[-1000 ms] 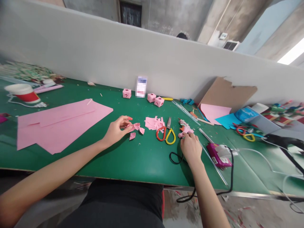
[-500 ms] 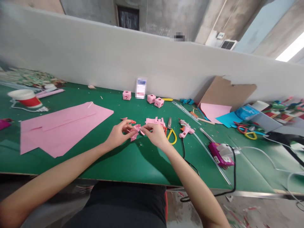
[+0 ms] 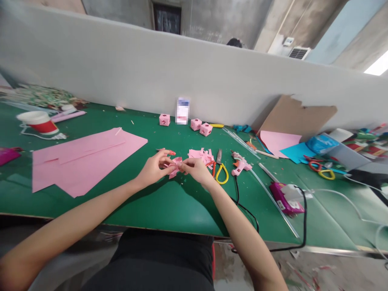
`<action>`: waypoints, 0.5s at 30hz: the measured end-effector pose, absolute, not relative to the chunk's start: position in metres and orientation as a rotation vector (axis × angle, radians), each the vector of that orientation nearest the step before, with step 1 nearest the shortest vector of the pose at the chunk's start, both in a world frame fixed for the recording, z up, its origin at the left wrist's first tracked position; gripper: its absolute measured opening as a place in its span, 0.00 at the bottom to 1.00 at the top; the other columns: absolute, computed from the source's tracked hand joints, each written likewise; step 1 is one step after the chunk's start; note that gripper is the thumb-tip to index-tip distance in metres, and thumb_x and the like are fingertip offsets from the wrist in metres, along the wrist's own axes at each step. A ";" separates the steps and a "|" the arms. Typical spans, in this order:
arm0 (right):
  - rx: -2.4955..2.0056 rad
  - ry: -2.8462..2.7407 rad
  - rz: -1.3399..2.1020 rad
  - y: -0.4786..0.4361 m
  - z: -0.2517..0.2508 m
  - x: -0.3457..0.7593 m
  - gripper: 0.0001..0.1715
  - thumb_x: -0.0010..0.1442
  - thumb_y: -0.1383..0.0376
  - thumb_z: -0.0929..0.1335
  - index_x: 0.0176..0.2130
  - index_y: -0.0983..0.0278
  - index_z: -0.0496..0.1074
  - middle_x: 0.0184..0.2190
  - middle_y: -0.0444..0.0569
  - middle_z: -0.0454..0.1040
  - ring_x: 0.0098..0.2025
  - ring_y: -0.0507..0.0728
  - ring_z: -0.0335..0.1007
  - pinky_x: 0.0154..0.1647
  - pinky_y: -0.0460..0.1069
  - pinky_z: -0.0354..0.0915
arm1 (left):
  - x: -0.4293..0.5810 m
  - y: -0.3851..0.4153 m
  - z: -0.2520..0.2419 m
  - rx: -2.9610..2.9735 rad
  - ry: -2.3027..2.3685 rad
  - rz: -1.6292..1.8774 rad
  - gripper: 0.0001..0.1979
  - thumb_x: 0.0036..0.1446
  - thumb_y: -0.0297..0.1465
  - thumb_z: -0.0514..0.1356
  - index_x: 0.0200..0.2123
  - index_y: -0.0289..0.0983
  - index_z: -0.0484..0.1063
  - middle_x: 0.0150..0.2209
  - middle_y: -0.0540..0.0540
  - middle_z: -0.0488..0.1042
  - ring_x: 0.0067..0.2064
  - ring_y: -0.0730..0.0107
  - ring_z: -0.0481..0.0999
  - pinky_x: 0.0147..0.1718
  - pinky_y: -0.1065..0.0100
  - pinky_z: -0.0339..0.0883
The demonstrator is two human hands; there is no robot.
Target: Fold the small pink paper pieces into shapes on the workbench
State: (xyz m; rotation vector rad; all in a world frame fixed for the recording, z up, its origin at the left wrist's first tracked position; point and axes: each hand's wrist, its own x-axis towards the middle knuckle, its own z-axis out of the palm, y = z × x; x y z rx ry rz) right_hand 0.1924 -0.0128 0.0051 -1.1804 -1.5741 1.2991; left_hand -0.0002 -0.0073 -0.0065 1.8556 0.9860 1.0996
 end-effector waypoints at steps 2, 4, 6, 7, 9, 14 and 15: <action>-1.200 -1.577 1.303 -0.013 0.004 0.193 0.25 0.46 0.46 0.75 0.28 0.66 0.76 0.25 0.46 0.75 0.27 0.51 0.66 0.32 0.48 0.64 | 0.001 -0.008 -0.007 1.858 0.990 1.084 0.22 0.53 0.34 0.65 0.50 0.37 0.65 0.35 0.47 0.80 0.35 0.67 0.80 0.37 0.67 0.74; -1.223 -1.597 1.277 -0.012 0.003 0.194 0.25 0.46 0.47 0.75 0.28 0.66 0.76 0.24 0.46 0.75 0.27 0.51 0.67 0.32 0.48 0.64 | 0.001 -0.008 -0.008 1.851 0.982 1.072 0.22 0.53 0.34 0.65 0.50 0.37 0.65 0.34 0.47 0.80 0.35 0.66 0.81 0.38 0.66 0.75; -1.259 -1.646 1.207 -0.012 0.000 0.194 0.24 0.47 0.47 0.74 0.29 0.66 0.76 0.23 0.46 0.74 0.26 0.52 0.66 0.30 0.48 0.63 | 0.002 -0.009 -0.008 1.831 0.973 1.063 0.22 0.53 0.34 0.65 0.49 0.37 0.64 0.34 0.47 0.80 0.35 0.66 0.81 0.38 0.66 0.75; -1.275 -1.676 1.159 -0.012 -0.002 0.194 0.23 0.48 0.48 0.74 0.30 0.66 0.75 0.23 0.46 0.74 0.25 0.52 0.66 0.29 0.48 0.62 | 0.002 -0.009 -0.008 1.819 0.972 1.060 0.21 0.53 0.34 0.65 0.49 0.37 0.64 0.34 0.47 0.80 0.35 0.66 0.81 0.38 0.66 0.75; -1.288 -1.740 1.051 -0.013 -0.005 0.192 0.21 0.52 0.50 0.73 0.31 0.66 0.75 0.24 0.46 0.74 0.26 0.52 0.67 0.28 0.48 0.62 | 0.002 -0.009 -0.008 1.793 0.981 1.057 0.21 0.52 0.34 0.65 0.48 0.37 0.64 0.33 0.47 0.80 0.35 0.66 0.81 0.37 0.66 0.75; -1.253 -1.960 0.659 -0.020 -0.010 0.185 0.10 0.62 0.60 0.67 0.33 0.64 0.72 0.31 0.49 0.76 0.31 0.54 0.70 0.34 0.50 0.65 | 0.002 -0.006 -0.011 1.731 0.977 1.058 0.21 0.51 0.34 0.66 0.47 0.37 0.65 0.32 0.48 0.79 0.34 0.65 0.81 0.36 0.65 0.76; -1.240 -2.003 0.573 -0.021 -0.011 0.184 0.09 0.63 0.62 0.66 0.33 0.64 0.70 0.31 0.50 0.75 0.32 0.55 0.69 0.35 0.50 0.65 | 0.002 -0.006 -0.011 1.724 0.969 1.057 0.21 0.51 0.34 0.66 0.47 0.37 0.64 0.32 0.48 0.79 0.34 0.65 0.81 0.37 0.65 0.76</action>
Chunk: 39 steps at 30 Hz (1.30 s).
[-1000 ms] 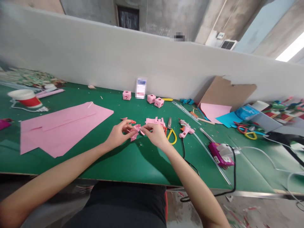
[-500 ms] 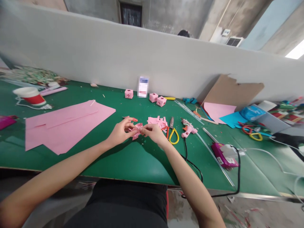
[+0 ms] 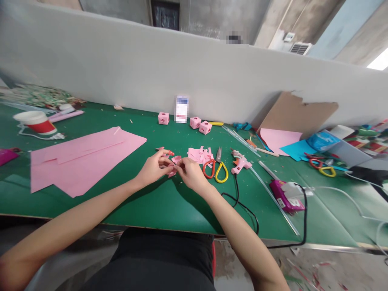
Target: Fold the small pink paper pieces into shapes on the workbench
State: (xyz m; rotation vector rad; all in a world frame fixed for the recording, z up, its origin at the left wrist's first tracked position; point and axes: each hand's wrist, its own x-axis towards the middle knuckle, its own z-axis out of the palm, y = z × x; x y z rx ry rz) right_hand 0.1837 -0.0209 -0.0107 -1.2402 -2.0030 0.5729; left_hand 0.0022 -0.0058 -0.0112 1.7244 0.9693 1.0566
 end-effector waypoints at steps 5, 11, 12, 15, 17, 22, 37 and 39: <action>-1.181 -2.085 0.387 -0.022 -0.010 0.184 0.08 0.65 0.63 0.64 0.34 0.63 0.67 0.31 0.50 0.72 0.33 0.56 0.67 0.35 0.51 0.64 | 0.000 -0.005 -0.010 1.720 0.904 1.009 0.23 0.51 0.33 0.66 0.49 0.38 0.66 0.37 0.45 0.79 0.37 0.65 0.81 0.40 0.63 0.76; -1.120 -2.026 0.249 -0.022 -0.008 0.188 0.08 0.65 0.62 0.63 0.34 0.62 0.64 0.31 0.50 0.70 0.34 0.56 0.66 0.35 0.50 0.64 | -0.002 -0.001 -0.010 1.588 0.842 0.951 0.27 0.51 0.34 0.68 0.53 0.37 0.66 0.49 0.36 0.77 0.48 0.57 0.79 0.45 0.58 0.75; -1.109 -2.019 0.230 -0.023 -0.008 0.189 0.08 0.65 0.62 0.63 0.34 0.62 0.64 0.31 0.50 0.70 0.34 0.56 0.66 0.35 0.50 0.63 | -0.002 0.000 -0.011 1.571 0.840 0.960 0.26 0.52 0.35 0.67 0.53 0.37 0.66 0.47 0.37 0.78 0.48 0.56 0.80 0.46 0.57 0.75; -1.093 -2.069 0.150 -0.024 -0.005 0.189 0.08 0.66 0.63 0.63 0.33 0.63 0.65 0.31 0.50 0.70 0.34 0.56 0.66 0.35 0.50 0.63 | -0.003 0.000 -0.010 1.605 0.847 0.982 0.24 0.54 0.36 0.66 0.52 0.37 0.67 0.42 0.40 0.81 0.46 0.56 0.81 0.47 0.56 0.74; -1.117 -2.174 0.044 -0.025 -0.005 0.189 0.11 0.67 0.64 0.61 0.32 0.63 0.66 0.30 0.51 0.70 0.34 0.56 0.65 0.35 0.50 0.63 | -0.003 -0.002 -0.010 1.681 0.885 0.992 0.23 0.54 0.36 0.66 0.51 0.37 0.67 0.41 0.41 0.81 0.46 0.56 0.81 0.48 0.57 0.73; -1.157 -2.324 -0.171 -0.025 -0.006 0.188 0.16 0.66 0.66 0.60 0.28 0.62 0.68 0.27 0.51 0.70 0.34 0.57 0.64 0.34 0.50 0.61 | -0.001 -0.005 -0.011 1.764 0.937 0.979 0.22 0.54 0.37 0.65 0.51 0.37 0.69 0.39 0.42 0.82 0.42 0.55 0.82 0.44 0.57 0.74; -1.116 -1.909 0.204 -0.020 -0.011 0.192 0.14 0.64 0.61 0.66 0.49 0.59 0.74 0.47 0.53 0.75 0.49 0.61 0.70 0.49 0.57 0.68 | 0.000 0.000 0.000 1.367 0.775 1.100 0.27 0.48 0.33 0.70 0.49 0.36 0.65 0.50 0.37 0.76 0.50 0.59 0.79 0.51 0.58 0.73; -1.136 -1.745 0.499 -0.020 -0.010 0.190 0.16 0.61 0.60 0.67 0.49 0.60 0.73 0.46 0.53 0.76 0.46 0.60 0.72 0.44 0.54 0.70 | -0.001 0.000 0.000 1.394 0.769 1.135 0.26 0.48 0.31 0.70 0.49 0.36 0.65 0.51 0.37 0.76 0.52 0.58 0.77 0.52 0.57 0.72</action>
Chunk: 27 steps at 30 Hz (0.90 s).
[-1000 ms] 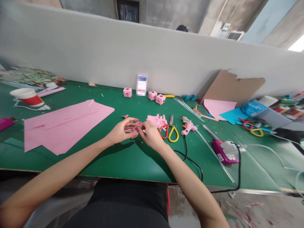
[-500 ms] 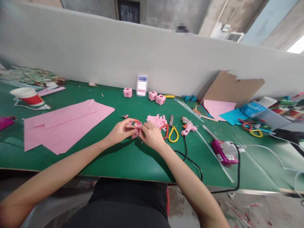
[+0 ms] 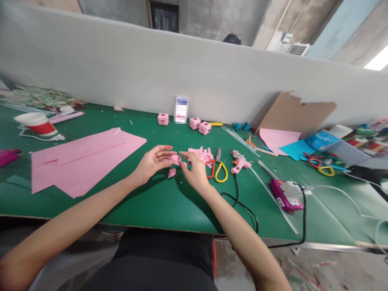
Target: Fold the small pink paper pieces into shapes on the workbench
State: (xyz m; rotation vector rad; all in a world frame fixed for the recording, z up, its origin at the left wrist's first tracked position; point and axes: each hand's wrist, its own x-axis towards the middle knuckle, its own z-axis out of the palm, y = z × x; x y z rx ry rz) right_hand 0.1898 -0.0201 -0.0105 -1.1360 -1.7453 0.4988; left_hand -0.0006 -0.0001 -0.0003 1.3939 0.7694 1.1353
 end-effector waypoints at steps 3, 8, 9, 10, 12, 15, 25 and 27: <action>-1.113 -1.441 1.065 -0.020 -0.008 0.188 0.18 0.59 0.55 0.67 0.45 0.62 0.74 0.39 0.52 0.78 0.41 0.57 0.74 0.40 0.52 0.70 | -0.001 -0.001 0.000 1.437 0.776 1.177 0.26 0.48 0.30 0.69 0.49 0.35 0.65 0.52 0.36 0.75 0.55 0.58 0.75 0.54 0.56 0.70; -1.044 -1.188 1.473 -0.023 -0.006 0.188 0.21 0.49 0.51 0.75 0.36 0.64 0.76 0.33 0.49 0.78 0.37 0.54 0.74 0.37 0.48 0.69 | 0.001 -0.006 0.002 1.521 0.728 1.148 0.23 0.50 0.28 0.67 0.48 0.36 0.66 0.50 0.38 0.76 0.53 0.60 0.75 0.54 0.57 0.69; -1.030 -1.188 1.484 -0.024 -0.006 0.187 0.21 0.48 0.52 0.76 0.35 0.63 0.76 0.33 0.48 0.77 0.37 0.54 0.74 0.37 0.47 0.69 | 0.001 -0.007 0.003 1.524 0.704 1.141 0.23 0.50 0.28 0.67 0.49 0.36 0.66 0.50 0.38 0.75 0.54 0.60 0.75 0.54 0.57 0.69; -1.015 -1.193 1.488 -0.024 -0.007 0.187 0.21 0.47 0.52 0.77 0.35 0.63 0.75 0.33 0.47 0.77 0.37 0.54 0.74 0.36 0.47 0.68 | 0.001 -0.008 0.003 1.520 0.675 1.140 0.23 0.50 0.27 0.67 0.49 0.36 0.65 0.51 0.38 0.75 0.55 0.60 0.74 0.54 0.58 0.69; -0.989 -1.207 1.478 -0.024 -0.008 0.187 0.20 0.47 0.53 0.77 0.34 0.62 0.75 0.32 0.46 0.76 0.36 0.53 0.73 0.36 0.47 0.68 | 0.001 -0.007 0.002 1.484 0.613 1.149 0.26 0.49 0.27 0.67 0.51 0.37 0.64 0.54 0.38 0.73 0.57 0.59 0.73 0.55 0.59 0.68; -0.972 -1.237 1.449 -0.024 -0.009 0.187 0.18 0.48 0.53 0.77 0.35 0.62 0.76 0.33 0.45 0.76 0.36 0.52 0.73 0.37 0.47 0.67 | -0.002 -0.003 0.001 1.383 0.643 1.165 0.24 0.52 0.30 0.65 0.52 0.37 0.64 0.53 0.39 0.73 0.52 0.60 0.76 0.47 0.62 0.72; -1.006 -1.224 1.473 -0.024 -0.009 0.187 0.18 0.49 0.53 0.77 0.35 0.63 0.78 0.34 0.47 0.77 0.36 0.52 0.72 0.36 0.46 0.67 | -0.003 -0.001 0.002 1.315 0.702 1.047 0.22 0.52 0.34 0.68 0.48 0.35 0.67 0.32 0.48 0.77 0.36 0.69 0.79 0.39 0.68 0.70; -1.011 -1.175 1.505 -0.024 -0.008 0.186 0.19 0.49 0.53 0.77 0.35 0.63 0.78 0.34 0.47 0.77 0.37 0.52 0.72 0.36 0.46 0.67 | -0.003 0.000 0.000 1.295 0.709 1.069 0.21 0.52 0.33 0.67 0.48 0.35 0.68 0.33 0.49 0.77 0.35 0.71 0.79 0.39 0.69 0.69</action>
